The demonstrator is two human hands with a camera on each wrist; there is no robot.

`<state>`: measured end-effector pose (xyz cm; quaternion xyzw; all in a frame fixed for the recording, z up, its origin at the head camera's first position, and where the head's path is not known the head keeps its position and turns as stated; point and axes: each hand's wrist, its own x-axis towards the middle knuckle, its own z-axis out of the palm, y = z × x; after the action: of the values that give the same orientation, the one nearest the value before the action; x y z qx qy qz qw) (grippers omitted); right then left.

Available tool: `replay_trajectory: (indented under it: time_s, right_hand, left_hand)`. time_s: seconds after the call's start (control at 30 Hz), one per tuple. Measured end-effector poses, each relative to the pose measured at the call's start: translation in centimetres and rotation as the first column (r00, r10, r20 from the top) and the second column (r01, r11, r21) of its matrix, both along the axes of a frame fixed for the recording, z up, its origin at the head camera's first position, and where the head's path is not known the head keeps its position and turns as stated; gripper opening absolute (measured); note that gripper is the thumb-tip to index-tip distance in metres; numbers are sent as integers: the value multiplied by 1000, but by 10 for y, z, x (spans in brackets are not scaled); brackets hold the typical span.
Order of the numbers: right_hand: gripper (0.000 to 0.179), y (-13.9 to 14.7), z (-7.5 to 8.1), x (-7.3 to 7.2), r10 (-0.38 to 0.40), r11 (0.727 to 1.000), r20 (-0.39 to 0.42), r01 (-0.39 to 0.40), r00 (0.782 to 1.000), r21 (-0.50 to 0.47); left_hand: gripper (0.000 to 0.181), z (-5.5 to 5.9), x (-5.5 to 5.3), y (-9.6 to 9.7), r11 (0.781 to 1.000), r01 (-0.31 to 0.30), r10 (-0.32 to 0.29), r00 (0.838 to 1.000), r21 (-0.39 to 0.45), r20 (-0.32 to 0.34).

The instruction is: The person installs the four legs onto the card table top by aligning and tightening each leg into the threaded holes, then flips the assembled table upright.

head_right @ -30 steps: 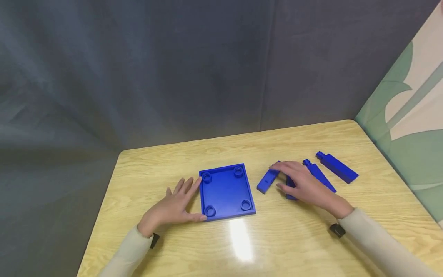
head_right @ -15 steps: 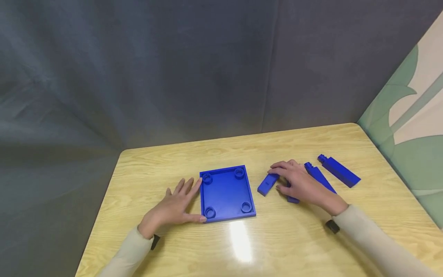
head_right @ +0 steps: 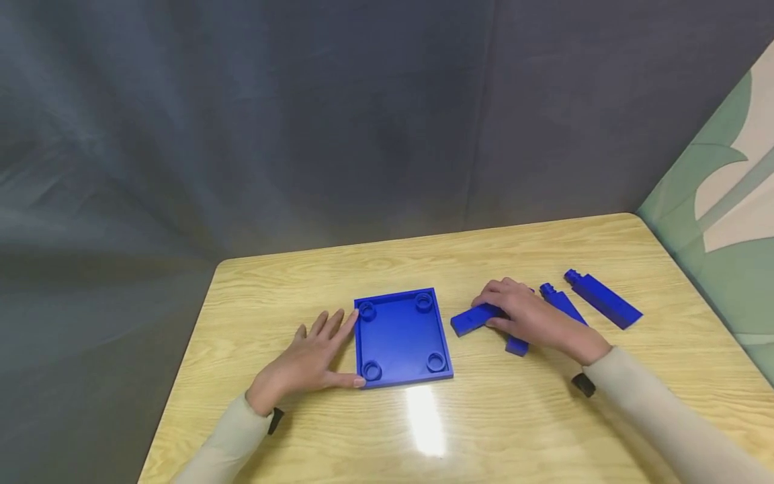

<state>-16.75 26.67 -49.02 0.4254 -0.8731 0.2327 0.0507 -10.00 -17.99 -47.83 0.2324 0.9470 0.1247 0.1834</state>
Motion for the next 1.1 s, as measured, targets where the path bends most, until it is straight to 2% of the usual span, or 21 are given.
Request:
replay_trajectory:
  time_s: [0.2,0.47,0.63,0.93,1.1]
  right_hand:
    - [39,3,1,0,2,1000,9,-2,1000,-2]
    - [37,6,8,7,-92,994,110,98,990,-51]
    - [39,3,10,10,-120,984,160,138,980,-113]
    - [44,-2,7,13,-150,959,187,189,971,-210]
    - [41,-3,7,15,-190,934,225,247,956,-260]
  left_hand:
    - [124,-2,-1,0,1000,0,0,1000,6,7]
    - [124,1,-1,1,1000,3,-4,999,16,40]
    - [123,5,-2,0,1000,1,-2,999,13,44]
    - [122,8,-2,-1,1000,-5,5,999,16,48]
    - [123,9,0,1,1000,-4,4,1000,-25,17]
